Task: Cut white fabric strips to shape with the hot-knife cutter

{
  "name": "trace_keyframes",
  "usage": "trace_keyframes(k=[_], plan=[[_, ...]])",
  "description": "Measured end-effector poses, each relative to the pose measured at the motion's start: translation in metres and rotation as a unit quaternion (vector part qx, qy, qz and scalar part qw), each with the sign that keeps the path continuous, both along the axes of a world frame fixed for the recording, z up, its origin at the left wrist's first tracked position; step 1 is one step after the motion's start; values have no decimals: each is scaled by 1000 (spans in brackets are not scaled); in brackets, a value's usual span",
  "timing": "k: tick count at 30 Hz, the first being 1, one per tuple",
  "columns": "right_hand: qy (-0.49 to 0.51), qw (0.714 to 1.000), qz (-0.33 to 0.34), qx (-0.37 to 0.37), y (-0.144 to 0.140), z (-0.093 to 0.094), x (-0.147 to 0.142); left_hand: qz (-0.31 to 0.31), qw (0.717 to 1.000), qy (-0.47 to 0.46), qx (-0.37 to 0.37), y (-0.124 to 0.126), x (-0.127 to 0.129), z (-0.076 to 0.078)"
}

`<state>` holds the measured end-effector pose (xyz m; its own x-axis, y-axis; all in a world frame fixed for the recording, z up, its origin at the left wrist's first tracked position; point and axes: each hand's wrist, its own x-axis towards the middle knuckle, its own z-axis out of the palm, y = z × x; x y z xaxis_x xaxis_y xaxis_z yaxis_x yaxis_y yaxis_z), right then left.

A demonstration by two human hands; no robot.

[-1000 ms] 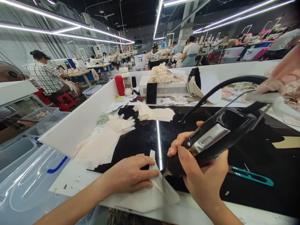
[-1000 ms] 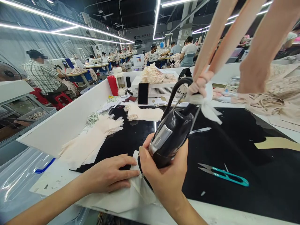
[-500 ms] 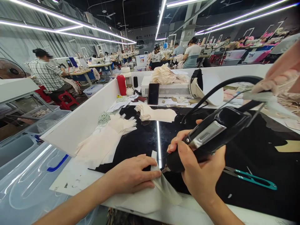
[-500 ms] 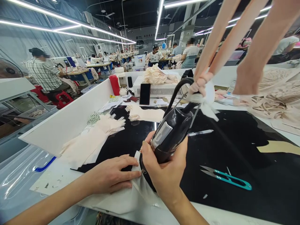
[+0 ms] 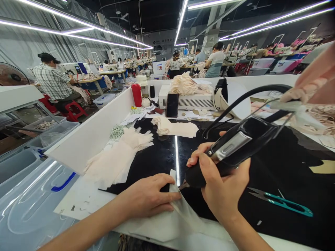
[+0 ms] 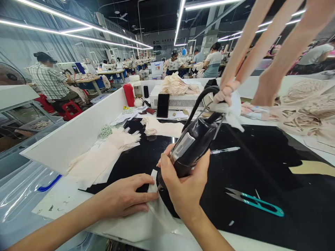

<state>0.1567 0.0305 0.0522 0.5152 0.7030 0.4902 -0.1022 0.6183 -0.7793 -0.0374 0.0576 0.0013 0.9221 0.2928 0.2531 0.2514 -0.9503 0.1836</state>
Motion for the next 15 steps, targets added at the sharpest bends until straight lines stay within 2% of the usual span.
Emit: trace_keyframes(k=[15], plan=[[4,1000,-7,8,10,-1,-1,4,1000,-5,-9,0,1,-1]])
